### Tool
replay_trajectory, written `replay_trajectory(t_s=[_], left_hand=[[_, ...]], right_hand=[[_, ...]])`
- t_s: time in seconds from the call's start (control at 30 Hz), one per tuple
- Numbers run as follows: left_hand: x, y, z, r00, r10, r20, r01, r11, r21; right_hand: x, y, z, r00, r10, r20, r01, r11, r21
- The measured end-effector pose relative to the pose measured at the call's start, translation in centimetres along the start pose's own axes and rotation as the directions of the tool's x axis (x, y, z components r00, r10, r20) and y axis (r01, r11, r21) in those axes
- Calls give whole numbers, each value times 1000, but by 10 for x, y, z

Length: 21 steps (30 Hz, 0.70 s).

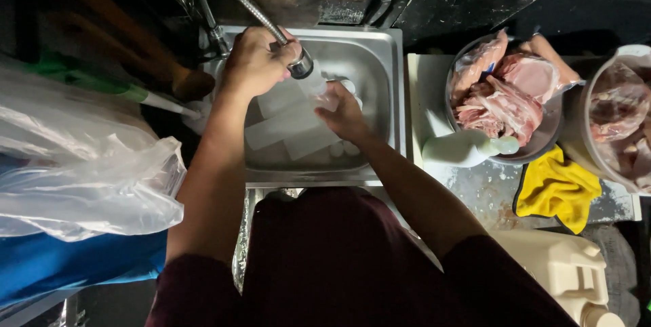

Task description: The person washes several white plastic cylindrical parts and a long plastic rod in a stainless steel sink using running water. The person scrubs the items by hand and rinses them under the tap, handling them one by one.

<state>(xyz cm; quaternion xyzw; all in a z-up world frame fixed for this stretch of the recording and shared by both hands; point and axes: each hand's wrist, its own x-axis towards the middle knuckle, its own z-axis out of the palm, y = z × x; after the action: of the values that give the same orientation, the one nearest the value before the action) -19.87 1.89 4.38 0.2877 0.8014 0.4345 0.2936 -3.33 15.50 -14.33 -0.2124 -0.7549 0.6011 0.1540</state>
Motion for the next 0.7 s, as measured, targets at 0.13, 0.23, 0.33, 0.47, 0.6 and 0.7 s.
replay_trajectory(t_s=[0.13,0.23,0.33,0.47,0.6,0.7], left_hand=[[-11,7,-2,998,-35,-54,38,999,38],[-27,-1,-5,993,67,-96,-63,997,45],[-25,-51,18,985,80,-151,-76,997,33],[-9,-134,74,996,-91,26,67,869,491],[-11,-176,120,967,-174,185,9,751,660],[-9,-176,131,971,-120,205,-49,745,665]], right_hand=[[-3,-21,1,997,69,-31,-73,982,-173],[-1,-14,-2,999,0,-33,-5,985,-171],[-3,-29,-10,991,93,-100,-119,950,-290],[-17,-68,-20,944,200,-262,-276,914,-298],[-10,-27,-48,906,309,-289,-368,912,-178],[-3,0,-62,906,347,-244,-336,938,85]])
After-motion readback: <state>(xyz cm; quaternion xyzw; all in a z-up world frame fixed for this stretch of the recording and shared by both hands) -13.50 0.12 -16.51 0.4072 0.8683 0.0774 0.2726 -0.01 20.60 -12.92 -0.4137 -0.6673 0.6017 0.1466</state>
